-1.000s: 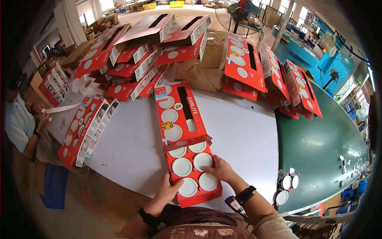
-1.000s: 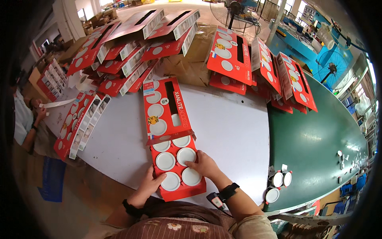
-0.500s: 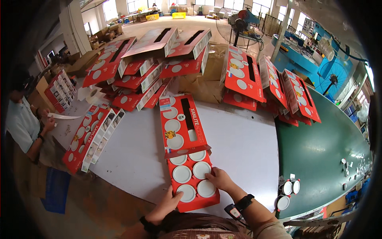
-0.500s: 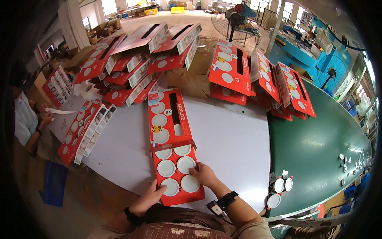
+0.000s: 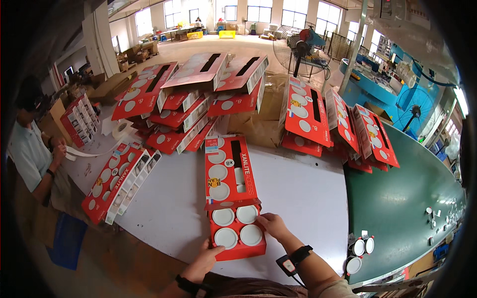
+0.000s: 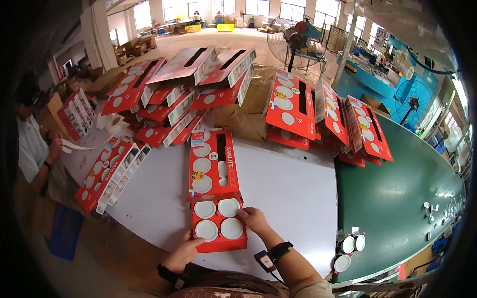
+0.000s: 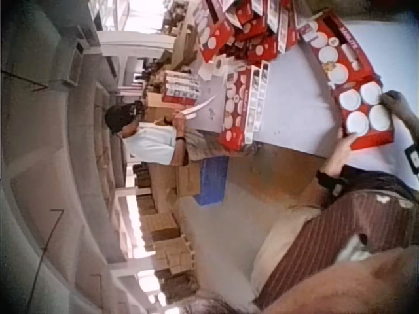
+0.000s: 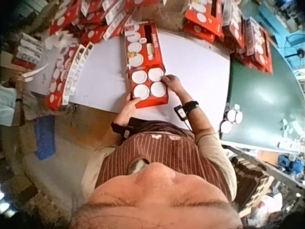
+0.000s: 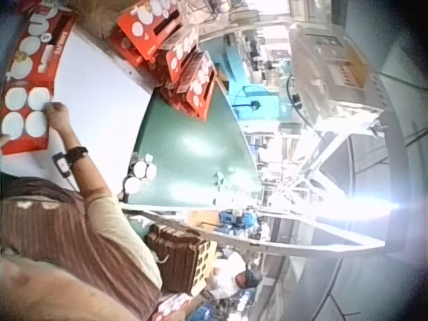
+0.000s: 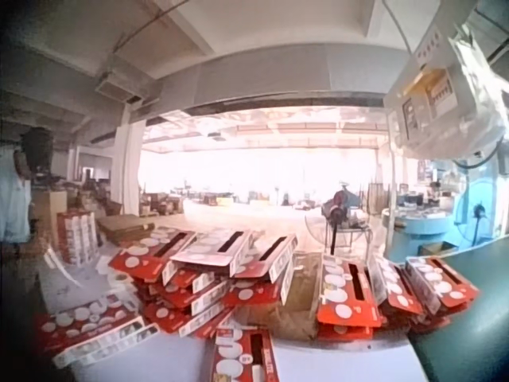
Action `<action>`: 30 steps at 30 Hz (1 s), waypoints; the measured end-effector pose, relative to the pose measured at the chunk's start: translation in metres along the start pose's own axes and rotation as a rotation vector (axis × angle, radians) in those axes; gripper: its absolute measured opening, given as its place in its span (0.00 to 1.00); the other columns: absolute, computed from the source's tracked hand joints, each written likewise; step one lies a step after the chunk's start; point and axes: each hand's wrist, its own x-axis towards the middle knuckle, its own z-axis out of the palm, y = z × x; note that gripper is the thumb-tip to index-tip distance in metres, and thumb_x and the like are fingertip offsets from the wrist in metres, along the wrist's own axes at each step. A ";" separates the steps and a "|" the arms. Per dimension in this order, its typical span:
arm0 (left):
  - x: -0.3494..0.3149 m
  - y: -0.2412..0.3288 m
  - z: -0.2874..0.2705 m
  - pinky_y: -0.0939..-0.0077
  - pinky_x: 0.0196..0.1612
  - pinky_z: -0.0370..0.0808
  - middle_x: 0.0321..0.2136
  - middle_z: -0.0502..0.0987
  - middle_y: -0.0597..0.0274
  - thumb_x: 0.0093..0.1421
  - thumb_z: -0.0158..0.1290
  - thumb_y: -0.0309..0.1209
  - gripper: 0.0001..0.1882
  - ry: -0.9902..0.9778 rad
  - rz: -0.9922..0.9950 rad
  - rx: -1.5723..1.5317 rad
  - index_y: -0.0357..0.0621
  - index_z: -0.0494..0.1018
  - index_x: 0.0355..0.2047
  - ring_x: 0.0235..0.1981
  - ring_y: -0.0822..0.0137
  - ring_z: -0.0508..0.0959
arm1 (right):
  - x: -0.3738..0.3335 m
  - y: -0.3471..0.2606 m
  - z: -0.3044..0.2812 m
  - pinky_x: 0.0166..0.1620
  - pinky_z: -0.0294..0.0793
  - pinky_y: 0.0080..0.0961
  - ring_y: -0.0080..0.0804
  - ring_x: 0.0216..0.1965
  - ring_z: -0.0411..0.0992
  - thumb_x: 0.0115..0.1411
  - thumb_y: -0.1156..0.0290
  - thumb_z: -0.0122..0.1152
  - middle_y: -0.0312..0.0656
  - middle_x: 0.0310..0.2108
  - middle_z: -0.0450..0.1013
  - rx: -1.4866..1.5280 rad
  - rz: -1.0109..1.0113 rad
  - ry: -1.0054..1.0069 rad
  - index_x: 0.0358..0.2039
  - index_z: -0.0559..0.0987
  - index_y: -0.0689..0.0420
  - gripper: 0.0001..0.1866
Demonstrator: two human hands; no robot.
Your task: Assembling and filling cardboard lightbulb boxes on a factory production line.
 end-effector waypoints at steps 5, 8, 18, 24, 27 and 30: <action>0.010 -0.003 -0.011 0.65 0.59 0.69 0.52 0.73 0.57 0.56 0.57 0.19 0.28 -0.015 -0.029 -0.011 0.37 0.64 0.58 0.53 0.63 0.73 | 0.014 -0.015 -0.014 0.43 0.77 0.36 0.45 0.39 0.79 0.62 0.55 0.59 0.52 0.35 0.80 -0.220 -0.232 0.164 0.44 0.78 0.64 0.23; 0.016 0.000 -0.012 0.65 0.59 0.68 0.51 0.74 0.57 0.56 0.57 0.19 0.26 0.009 0.003 -0.021 0.37 0.66 0.56 0.52 0.64 0.73 | 0.027 -0.028 -0.008 0.43 0.76 0.43 0.51 0.39 0.77 0.64 0.56 0.52 0.54 0.34 0.78 -0.384 -0.253 0.135 0.40 0.77 0.61 0.19; 0.002 0.032 -0.055 0.68 0.54 0.71 0.47 0.76 0.59 0.57 0.59 0.22 0.22 0.025 -0.016 0.120 0.36 0.69 0.53 0.48 0.66 0.75 | 0.003 -0.037 0.006 0.38 0.76 0.51 0.56 0.33 0.77 0.64 0.61 0.49 0.54 0.29 0.77 -0.717 -0.461 0.058 0.30 0.77 0.59 0.15; 0.009 0.057 -0.081 0.69 0.54 0.71 0.46 0.77 0.59 0.58 0.58 0.23 0.21 -0.045 -0.095 0.170 0.35 0.70 0.52 0.48 0.67 0.76 | -0.029 -0.030 0.017 0.38 0.76 0.49 0.54 0.33 0.77 0.64 0.59 0.47 0.54 0.29 0.78 -0.699 -0.353 0.010 0.32 0.77 0.59 0.17; 0.036 0.057 -0.074 0.69 0.55 0.71 0.46 0.78 0.57 0.58 0.58 0.24 0.20 -0.104 -0.059 0.173 0.35 0.71 0.51 0.48 0.65 0.76 | -0.015 -0.031 0.011 0.38 0.77 0.48 0.52 0.33 0.78 0.64 0.60 0.47 0.52 0.29 0.78 -0.707 -0.350 0.060 0.32 0.78 0.58 0.16; 0.058 0.065 -0.064 0.69 0.53 0.73 0.44 0.79 0.57 0.60 0.57 0.25 0.17 -0.074 -0.072 0.206 0.34 0.73 0.49 0.47 0.66 0.78 | -0.004 -0.032 0.002 0.38 0.77 0.46 0.50 0.31 0.77 0.63 0.61 0.48 0.48 0.27 0.78 -0.730 -0.357 0.092 0.30 0.78 0.57 0.15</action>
